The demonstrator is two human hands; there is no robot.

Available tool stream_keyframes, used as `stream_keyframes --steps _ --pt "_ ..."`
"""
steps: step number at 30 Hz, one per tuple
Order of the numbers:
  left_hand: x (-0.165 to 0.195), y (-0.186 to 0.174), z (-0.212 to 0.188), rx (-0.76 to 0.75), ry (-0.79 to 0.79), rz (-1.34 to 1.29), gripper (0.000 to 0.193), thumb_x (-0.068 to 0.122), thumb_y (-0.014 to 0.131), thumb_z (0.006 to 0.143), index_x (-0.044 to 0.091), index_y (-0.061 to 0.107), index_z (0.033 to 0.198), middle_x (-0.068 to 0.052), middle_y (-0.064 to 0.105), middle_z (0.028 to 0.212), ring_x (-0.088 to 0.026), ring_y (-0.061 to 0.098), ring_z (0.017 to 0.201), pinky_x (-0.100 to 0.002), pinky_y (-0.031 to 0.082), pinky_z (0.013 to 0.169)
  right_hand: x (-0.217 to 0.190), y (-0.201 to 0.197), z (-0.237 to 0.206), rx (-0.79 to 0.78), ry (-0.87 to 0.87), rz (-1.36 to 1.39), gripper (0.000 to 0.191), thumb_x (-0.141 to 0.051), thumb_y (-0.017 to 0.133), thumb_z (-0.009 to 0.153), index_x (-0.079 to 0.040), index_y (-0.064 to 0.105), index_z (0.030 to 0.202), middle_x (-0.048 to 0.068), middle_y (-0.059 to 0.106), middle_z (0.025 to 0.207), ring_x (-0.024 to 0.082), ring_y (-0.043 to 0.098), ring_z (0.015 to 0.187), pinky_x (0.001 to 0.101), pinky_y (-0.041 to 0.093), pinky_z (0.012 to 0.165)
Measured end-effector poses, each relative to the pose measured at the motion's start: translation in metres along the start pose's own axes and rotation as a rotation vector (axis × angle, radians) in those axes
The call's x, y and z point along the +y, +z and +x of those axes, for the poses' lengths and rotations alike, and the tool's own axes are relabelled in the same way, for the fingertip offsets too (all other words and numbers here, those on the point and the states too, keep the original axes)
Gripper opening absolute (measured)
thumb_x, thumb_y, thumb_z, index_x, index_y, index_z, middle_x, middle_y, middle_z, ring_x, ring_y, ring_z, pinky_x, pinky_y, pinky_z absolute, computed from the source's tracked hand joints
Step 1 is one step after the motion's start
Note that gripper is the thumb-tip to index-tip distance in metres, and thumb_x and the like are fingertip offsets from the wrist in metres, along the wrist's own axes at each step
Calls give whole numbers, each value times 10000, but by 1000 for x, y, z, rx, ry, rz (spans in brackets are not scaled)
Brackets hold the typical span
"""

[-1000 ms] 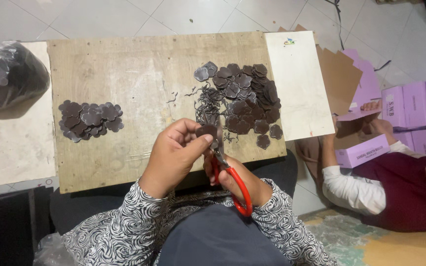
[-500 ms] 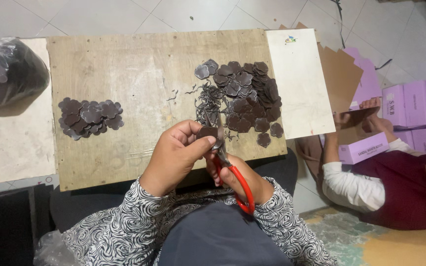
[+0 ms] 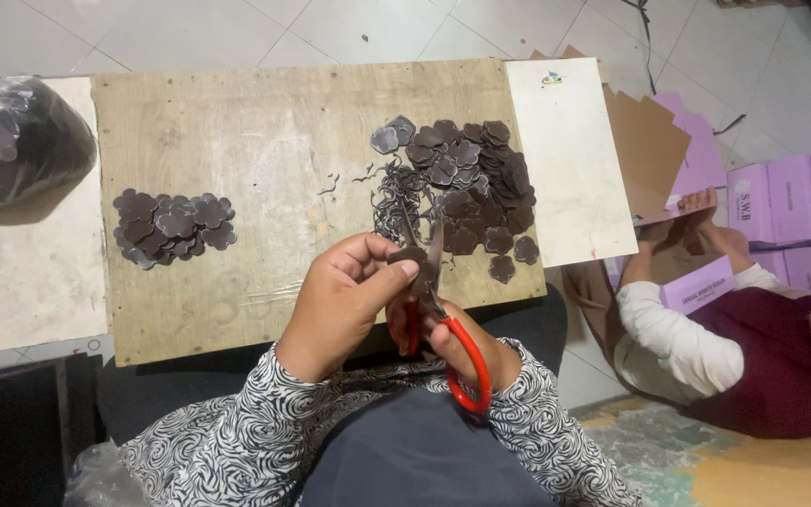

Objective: The person sits on the floor and uses red-handled scissors to cut flower-shaped pieces from dark brown material. They hold each piece in the left hand and trim the edges with the right hand, placing finished shapes on a wooden board. A second person assembles purple boxes in the background.

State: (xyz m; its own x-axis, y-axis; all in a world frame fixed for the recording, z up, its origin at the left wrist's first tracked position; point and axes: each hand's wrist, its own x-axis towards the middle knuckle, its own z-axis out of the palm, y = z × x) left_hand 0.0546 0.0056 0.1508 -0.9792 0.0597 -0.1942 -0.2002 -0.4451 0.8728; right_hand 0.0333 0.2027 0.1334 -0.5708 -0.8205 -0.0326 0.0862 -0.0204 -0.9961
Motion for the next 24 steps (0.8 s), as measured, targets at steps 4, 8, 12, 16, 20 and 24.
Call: stream_keyframes --steps 4,8,12,16,20,24 --pt "2 -1 -1 -13 17 -22 85 70 666 967 -7 635 986 -51 723 838 -75 653 687 -236 544 620 1 -2 3 -46 -9 29 787 -790 420 980 -22 518 1122 41 532 952 144 509 871 288 468 816" --pt "0 -3 0 -25 17 -32 85 70 670 963 -5 632 975 -49 710 818 -84 649 678 -249 550 632 8 -4 2 -49 8 33 732 -767 428 999 -40 510 1024 33 502 911 133 497 836 277 469 774" --pt "-4 -2 2 38 68 32 77 61 692 951 4 654 984 -27 711 853 -62 640 762 -233 544 744 14 -1 2 26 -15 -7 698 -740 412 1011 -49 509 1001 24 491 880 117 495 789 263 470 727" --pt "-10 3 4 85 82 3 84 64 715 934 11 664 975 -16 714 865 -59 637 781 -233 531 737 17 3 3 99 -53 -10 645 -693 411 1045 -58 488 969 11 467 872 108 471 769 256 453 701" --pt "-12 4 4 98 75 10 85 78 720 940 7 676 954 -28 724 864 -71 648 776 -239 532 714 21 14 5 231 -33 -2 606 -663 439 1031 -60 479 985 2 459 830 95 444 729 248 435 659" --pt "-15 4 6 132 81 22 81 81 724 933 14 683 954 -25 727 870 -68 655 791 -236 542 732 24 18 6 260 -17 35 581 -642 464 1037 -66 464 963 -12 428 810 83 434 706 237 425 629"
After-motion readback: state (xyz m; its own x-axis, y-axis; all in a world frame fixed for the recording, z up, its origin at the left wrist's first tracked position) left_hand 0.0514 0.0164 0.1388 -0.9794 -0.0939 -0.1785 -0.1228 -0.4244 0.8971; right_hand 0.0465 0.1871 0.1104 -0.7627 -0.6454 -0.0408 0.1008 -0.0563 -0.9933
